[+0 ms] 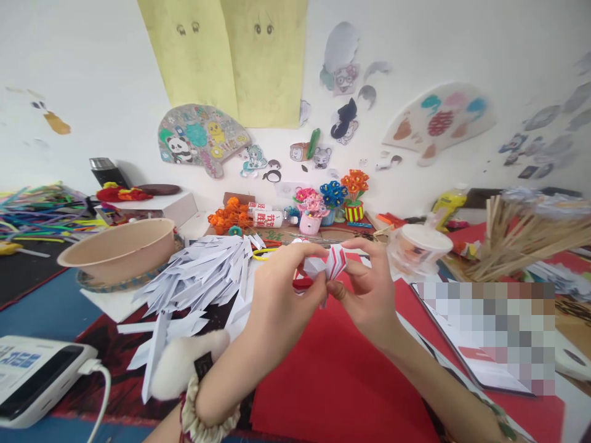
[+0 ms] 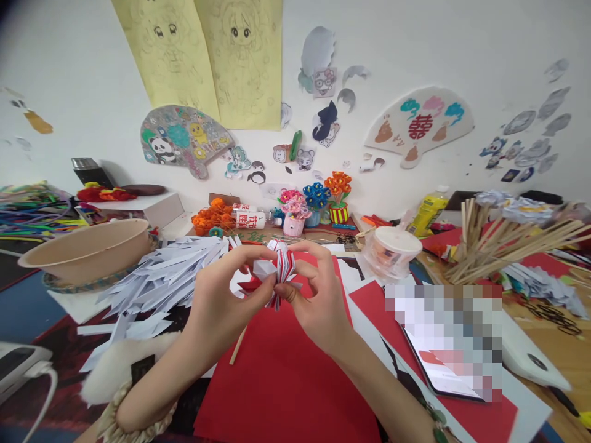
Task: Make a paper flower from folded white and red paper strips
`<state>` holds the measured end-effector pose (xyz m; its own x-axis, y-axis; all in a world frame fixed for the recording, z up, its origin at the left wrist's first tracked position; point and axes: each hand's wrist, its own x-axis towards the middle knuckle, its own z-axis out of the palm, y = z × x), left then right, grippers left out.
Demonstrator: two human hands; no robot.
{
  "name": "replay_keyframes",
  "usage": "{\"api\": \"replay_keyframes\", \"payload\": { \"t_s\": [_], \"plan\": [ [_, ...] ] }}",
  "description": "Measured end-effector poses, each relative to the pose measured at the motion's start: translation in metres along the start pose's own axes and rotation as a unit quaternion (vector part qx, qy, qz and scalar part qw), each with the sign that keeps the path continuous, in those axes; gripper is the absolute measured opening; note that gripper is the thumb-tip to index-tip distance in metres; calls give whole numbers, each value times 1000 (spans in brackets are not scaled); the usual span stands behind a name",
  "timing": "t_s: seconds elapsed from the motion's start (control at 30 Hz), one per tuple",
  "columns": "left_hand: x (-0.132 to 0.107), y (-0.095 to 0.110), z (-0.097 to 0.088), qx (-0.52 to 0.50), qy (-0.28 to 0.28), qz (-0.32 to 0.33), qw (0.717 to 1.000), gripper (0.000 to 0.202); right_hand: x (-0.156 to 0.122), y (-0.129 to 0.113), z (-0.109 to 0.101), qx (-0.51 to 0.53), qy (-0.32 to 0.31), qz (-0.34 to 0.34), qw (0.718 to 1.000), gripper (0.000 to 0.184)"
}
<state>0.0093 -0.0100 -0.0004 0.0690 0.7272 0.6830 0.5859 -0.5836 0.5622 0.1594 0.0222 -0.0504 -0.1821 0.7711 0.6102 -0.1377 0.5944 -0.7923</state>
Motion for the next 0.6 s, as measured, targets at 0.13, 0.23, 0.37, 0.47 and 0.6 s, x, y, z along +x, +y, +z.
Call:
{"api": "replay_keyframes", "payload": {
  "t_s": [0.13,0.23,0.37,0.47,0.6],
  "plan": [
    [-1,0,1,-4,1,4,1000,24,0,1,-2,6,-7,-18,1000,43],
    [-1,0,1,-13,-3,-2,1000,23,0,1,-3,-13,-14,-20,1000,40],
    [3,-1,-4,-49,-29,-58,997,23,3,0,0,33,-7,9,999,47],
    [9,-6,-9,-137,-54,-127,981,19,5,-2,1,54,6,21,998,50],
    [14,-13,-15,-171,-80,-162,969,16,9,-4,0,82,33,46,995,54]
  ]
}}
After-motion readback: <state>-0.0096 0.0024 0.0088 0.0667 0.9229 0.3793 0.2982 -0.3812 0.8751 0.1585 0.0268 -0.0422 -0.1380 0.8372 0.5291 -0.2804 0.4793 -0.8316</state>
